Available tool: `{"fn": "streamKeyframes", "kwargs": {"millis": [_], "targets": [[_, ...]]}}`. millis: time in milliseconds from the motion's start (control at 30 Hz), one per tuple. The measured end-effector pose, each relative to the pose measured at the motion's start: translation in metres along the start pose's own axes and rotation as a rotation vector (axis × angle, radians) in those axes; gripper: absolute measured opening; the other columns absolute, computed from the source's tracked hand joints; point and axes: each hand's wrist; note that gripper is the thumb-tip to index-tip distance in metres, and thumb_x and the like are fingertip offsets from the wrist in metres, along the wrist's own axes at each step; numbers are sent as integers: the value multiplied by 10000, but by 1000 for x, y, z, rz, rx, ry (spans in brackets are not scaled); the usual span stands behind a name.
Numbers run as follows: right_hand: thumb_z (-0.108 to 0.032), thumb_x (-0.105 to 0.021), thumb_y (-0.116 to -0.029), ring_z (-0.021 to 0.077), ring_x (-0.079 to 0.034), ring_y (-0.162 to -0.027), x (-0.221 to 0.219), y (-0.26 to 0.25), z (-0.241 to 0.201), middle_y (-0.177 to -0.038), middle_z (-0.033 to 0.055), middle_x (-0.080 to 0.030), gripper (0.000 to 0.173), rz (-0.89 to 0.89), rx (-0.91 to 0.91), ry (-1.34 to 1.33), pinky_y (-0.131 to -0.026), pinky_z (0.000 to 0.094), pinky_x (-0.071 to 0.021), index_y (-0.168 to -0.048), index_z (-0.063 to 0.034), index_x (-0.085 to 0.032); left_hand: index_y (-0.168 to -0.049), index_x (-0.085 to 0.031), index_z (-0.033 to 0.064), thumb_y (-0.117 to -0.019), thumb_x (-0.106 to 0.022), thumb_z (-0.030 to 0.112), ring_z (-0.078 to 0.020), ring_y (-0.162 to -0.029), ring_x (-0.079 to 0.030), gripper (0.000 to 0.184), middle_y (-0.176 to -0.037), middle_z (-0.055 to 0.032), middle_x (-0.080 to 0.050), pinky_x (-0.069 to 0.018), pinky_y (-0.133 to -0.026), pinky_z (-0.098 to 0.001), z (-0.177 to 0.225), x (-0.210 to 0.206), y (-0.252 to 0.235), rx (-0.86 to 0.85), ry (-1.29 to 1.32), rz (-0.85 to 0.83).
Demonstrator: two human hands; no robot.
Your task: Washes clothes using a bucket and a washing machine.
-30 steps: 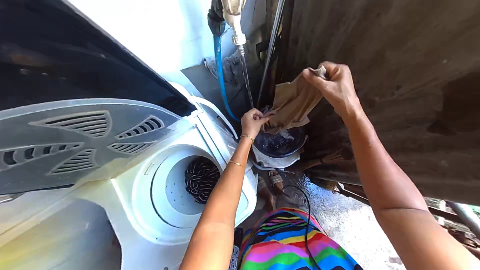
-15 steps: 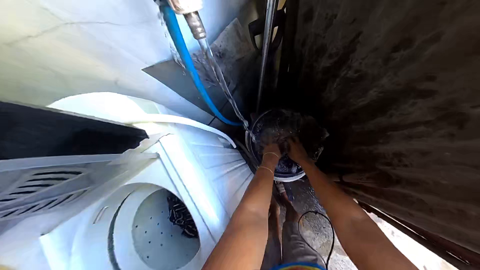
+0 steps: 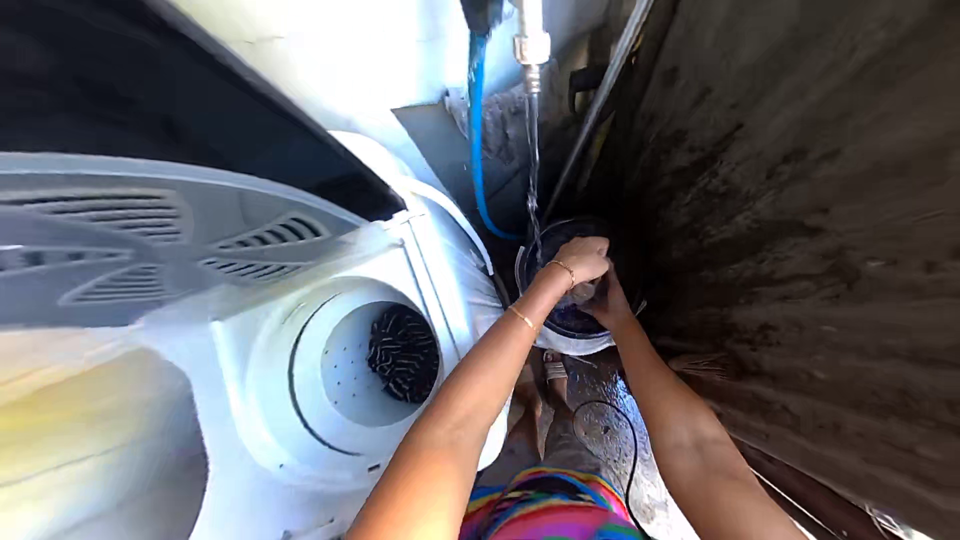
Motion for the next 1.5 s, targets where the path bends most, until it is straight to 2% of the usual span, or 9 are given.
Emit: {"fn": "streamKeyframes", "kwargs": {"millis": [133, 200, 300, 367, 500, 867, 1033, 1200, 1500], "targets": [[-661, -194, -1046, 179, -701, -863, -43, 65, -46, -957, 39, -718, 645, -324, 255, -226, -727, 414, -611, -1167, -202, -631, -1011, -628, 53, -990, -597, 272, -382, -878, -651, 223, -928, -191, -665, -495, -702, -605, 54, 36, 67, -99, 93, 242], [-525, -291, -1090, 127, -699, -889, -61, 97, -66, -984, -2, -717, 493, -337, 406, -264, -774, 365, -608, -1195, -187, -633, -1301, -554, 66, -984, -644, 395, -475, -1111, -610, 465, -1219, -269, -616, -484, -861, -711, 61, 27, 76, -2, 242, 396], [-503, -233, -1106, 227, -627, -1184, -82, 119, -79, -1337, 89, -620, 563, -284, 554, -138, -968, 482, -547, -1473, -139, -457, -1589, -352, 313, -850, -752, 610, -586, -1389, -362, 890, -1625, -307, -244, -411, -972, -785, 61, 6, 71, 126, 524, 493], [-560, -166, -1097, 294, -575, -1318, -92, 131, -83, -1482, 148, -543, 669, -284, 616, -34, -1057, 542, -507, -1558, -108, -342, -1579, -384, 358, -837, -759, 626, -594, -1437, -283, 873, -1669, -296, -146, -388, -1012, -775, 59, -8, 60, 140, 619, 573], [-435, -549, -1048, 160, -695, -921, -116, 147, -105, -978, 66, -711, 435, -5, 881, 284, -852, 407, -596, -1139, -24, -657, -1244, -701, 125, -899, -716, 568, -378, -1158, -625, 561, -1273, -200, -650, -533, -943, -595, 56, -10, 35, 107, 816, 871], [-142, -585, -1010, 131, -692, -795, -152, 171, -111, -820, 1, -679, 113, -130, 1033, 406, -792, 375, -604, -995, -33, -609, -1081, -741, 49, -1053, -508, 312, -336, -1024, -693, 353, -1052, -177, -730, -539, -882, -570, 47, 29, 65, -36, 810, 864], [-269, -501, -1086, 11, -644, -728, -202, 222, -92, -832, -118, -651, 175, -491, 1024, 708, -709, 232, -578, -1083, -139, -618, -1140, -695, -3, -958, -700, 389, -333, -1011, -658, 432, -1048, -197, -684, -555, -880, -512, 3, 64, 161, -82, 692, 1165], [-284, -569, -1044, 206, -551, -1320, -248, 249, -63, -1467, 130, -543, 392, -872, 1249, 1165, -1081, 404, -497, -1369, -80, -643, -1224, -635, 54, -1087, -483, 315, -225, -1014, -653, 331, -1189, -138, -639, -569, -839, -402, -63, 60, 306, 14, 707, 1359], [23, -594, -960, 370, -628, -1170, -307, 250, 11, -1176, 106, -735, 280, -808, 1486, 1498, -959, 555, -511, -1087, -113, -803, -1374, -542, 45, -951, -708, 254, -281, -1233, -600, 501, -1382, -179, -579, -518, -1017, -489, -191, 2, 363, 312, 548, 1276]]}}
Point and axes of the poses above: each hand's wrist, its own y-axis away from the middle knuckle, its own x-axis out of the back of the hand, z = x × y
